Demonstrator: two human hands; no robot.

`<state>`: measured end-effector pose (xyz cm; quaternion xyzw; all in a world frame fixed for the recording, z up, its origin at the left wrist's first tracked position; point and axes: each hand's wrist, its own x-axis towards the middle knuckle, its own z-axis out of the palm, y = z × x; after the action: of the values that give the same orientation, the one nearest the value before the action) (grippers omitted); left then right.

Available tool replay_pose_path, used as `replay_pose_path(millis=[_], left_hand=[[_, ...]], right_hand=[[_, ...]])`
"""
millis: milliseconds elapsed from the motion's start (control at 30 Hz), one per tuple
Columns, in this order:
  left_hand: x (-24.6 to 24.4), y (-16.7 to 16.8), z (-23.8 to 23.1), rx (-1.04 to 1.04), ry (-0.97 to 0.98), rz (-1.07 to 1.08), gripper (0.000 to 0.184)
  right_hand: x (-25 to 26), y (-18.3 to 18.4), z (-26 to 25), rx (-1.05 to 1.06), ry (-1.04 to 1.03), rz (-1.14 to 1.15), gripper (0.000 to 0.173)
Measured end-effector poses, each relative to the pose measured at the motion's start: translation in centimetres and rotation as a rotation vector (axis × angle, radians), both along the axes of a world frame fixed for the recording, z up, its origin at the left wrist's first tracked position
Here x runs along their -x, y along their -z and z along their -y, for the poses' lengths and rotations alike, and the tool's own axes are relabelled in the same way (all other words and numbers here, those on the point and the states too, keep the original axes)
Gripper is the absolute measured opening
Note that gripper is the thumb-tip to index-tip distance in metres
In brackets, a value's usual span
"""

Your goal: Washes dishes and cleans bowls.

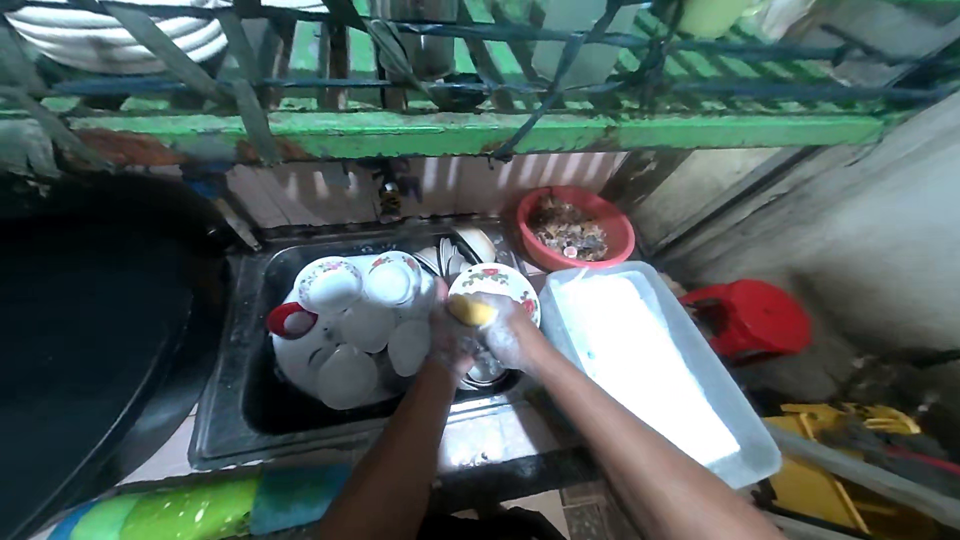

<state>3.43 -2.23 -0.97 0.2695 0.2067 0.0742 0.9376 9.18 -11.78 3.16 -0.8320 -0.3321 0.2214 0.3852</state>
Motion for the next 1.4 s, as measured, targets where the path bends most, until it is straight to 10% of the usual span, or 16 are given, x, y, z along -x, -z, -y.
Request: replay_pose_path(millis=[200, 400, 567, 733, 1000, 1233, 1400], left_hand=[[-0.9, -0.4, 1.2, -0.016, -0.024, 0.019, 0.053], [0.1, -0.5, -0.7, 0.029, 0.030, 0.064, 0.059], [-0.8, -0.6, 0.7, 0.036, 0.021, 0.127, 0.051], [0.8, -0.3, -0.9, 0.131, 0.105, 0.098, 0.057], [-0.1, -1.5, 0.7, 0.082, 0.049, 0.194, 0.056], [3.2, 0.6, -1.3, 0.004, 0.124, 0.155, 0.051], [1.0, -2.9, 0.5, 0.039, 0.033, 0.162, 0.049]], right_hand=[[0.6, 1.2, -2.5, -0.305, 0.550, 0.104, 0.038], [0.5, -0.4, -0.2, -0.151, 0.015, 0.070, 0.023], [0.0, 0.1, -2.1, -0.321, 0.412, 0.080, 0.034], [0.4, -0.8, 0.3, -0.092, -0.056, 0.067, 0.022], [-0.7, -1.7, -2.4, -0.275, 0.475, -0.040, 0.034], [1.1, -1.8, 0.1, -0.132, -0.152, 0.148, 0.025], [1.2, -2.7, -1.2, -0.182, 0.286, 0.212, 0.035]])
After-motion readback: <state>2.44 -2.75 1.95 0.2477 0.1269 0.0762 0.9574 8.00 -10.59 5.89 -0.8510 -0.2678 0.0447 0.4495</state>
